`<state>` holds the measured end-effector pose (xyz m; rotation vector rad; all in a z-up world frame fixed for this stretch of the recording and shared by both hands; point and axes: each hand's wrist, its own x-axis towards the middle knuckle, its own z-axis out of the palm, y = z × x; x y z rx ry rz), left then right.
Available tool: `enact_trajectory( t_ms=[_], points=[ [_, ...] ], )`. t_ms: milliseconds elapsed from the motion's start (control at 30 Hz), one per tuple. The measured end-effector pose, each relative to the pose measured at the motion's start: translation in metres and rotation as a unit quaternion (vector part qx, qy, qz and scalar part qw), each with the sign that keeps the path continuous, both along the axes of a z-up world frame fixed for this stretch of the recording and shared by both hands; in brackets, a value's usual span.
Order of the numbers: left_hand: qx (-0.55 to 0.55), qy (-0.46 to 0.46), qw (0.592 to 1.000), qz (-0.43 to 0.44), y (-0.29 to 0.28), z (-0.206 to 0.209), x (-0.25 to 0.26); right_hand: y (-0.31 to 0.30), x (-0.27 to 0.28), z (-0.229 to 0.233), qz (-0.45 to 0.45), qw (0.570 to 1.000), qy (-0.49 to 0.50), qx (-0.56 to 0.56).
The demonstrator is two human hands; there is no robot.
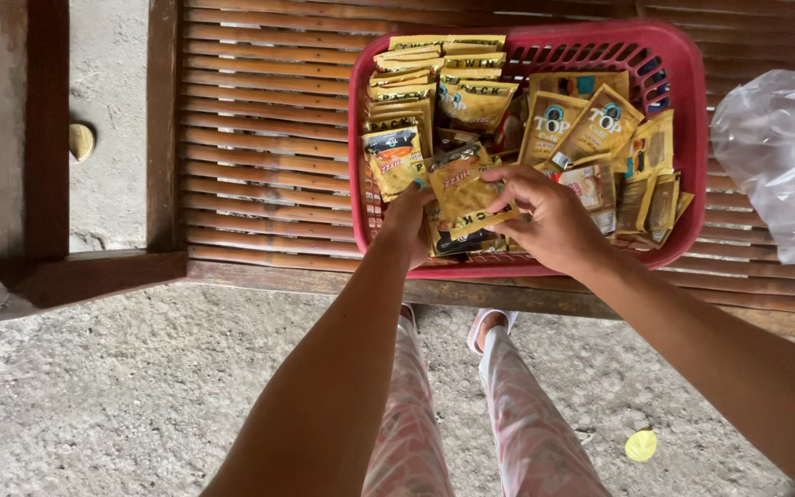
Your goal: The person uses scissors to cut open yellow instant noodle packets and places them into a red basket. They then arrange the packets neatly within the basket.
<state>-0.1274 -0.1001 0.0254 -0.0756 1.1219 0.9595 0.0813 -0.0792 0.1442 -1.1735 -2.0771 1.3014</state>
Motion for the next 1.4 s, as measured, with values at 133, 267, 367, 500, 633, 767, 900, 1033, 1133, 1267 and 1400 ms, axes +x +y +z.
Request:
enact_trajectory(
  t_ms=[133, 267, 367, 500, 633, 767, 900, 1033, 1133, 1267, 1400],
  points=[
    [-0.035, -0.018, 0.999, 0.014, -0.003, 0.024, -0.001, -0.008, -0.001, -0.009, 0.038, 0.997, -0.014, 0.073],
    [-0.101, -0.027, 0.994, 0.041, -0.009, 0.036, -0.007, -0.006, -0.010, -0.006, 0.015, 0.997, 0.018, -0.077],
    [-0.104, -0.010, 0.993, 0.045, -0.014, 0.023, -0.018, 0.006, -0.005, -0.001, -0.178, 0.946, 0.085, -0.255],
    [-0.048, 0.047, 0.990, -0.126, -0.011, 0.017, -0.027, 0.039, 0.010, -0.002, -0.175, 0.862, 0.253, -0.403],
    [-0.027, -0.012, 0.968, -0.249, -0.001, 0.040, -0.023, 0.054, -0.015, -0.020, -0.094, 0.946, 0.037, -0.306],
    [0.065, -0.023, 0.940, -0.335, -0.007, 0.054, -0.034, 0.073, -0.036, -0.034, -0.009, 0.993, -0.024, -0.112],
    [0.034, -0.022, 0.968, -0.248, -0.015, 0.056, -0.056, 0.077, -0.054, -0.043, -0.188, 0.930, -0.158, -0.274],
    [0.030, -0.007, 0.988, -0.154, -0.024, 0.052, -0.069, 0.040, -0.048, -0.069, -0.166, 0.821, -0.340, -0.427],
    [0.017, 0.017, 0.992, -0.120, -0.024, 0.049, -0.073, 0.011, -0.053, -0.092, -0.184, 0.814, -0.301, -0.461],
    [-0.025, -0.079, 0.994, -0.072, -0.020, 0.067, -0.081, 0.024, -0.041, -0.075, -0.315, 0.777, -0.163, -0.520],
    [0.032, -0.032, 0.999, -0.028, -0.014, 0.077, -0.080, 0.051, -0.009, -0.010, -0.257, 0.803, -0.112, -0.526]
  ],
)
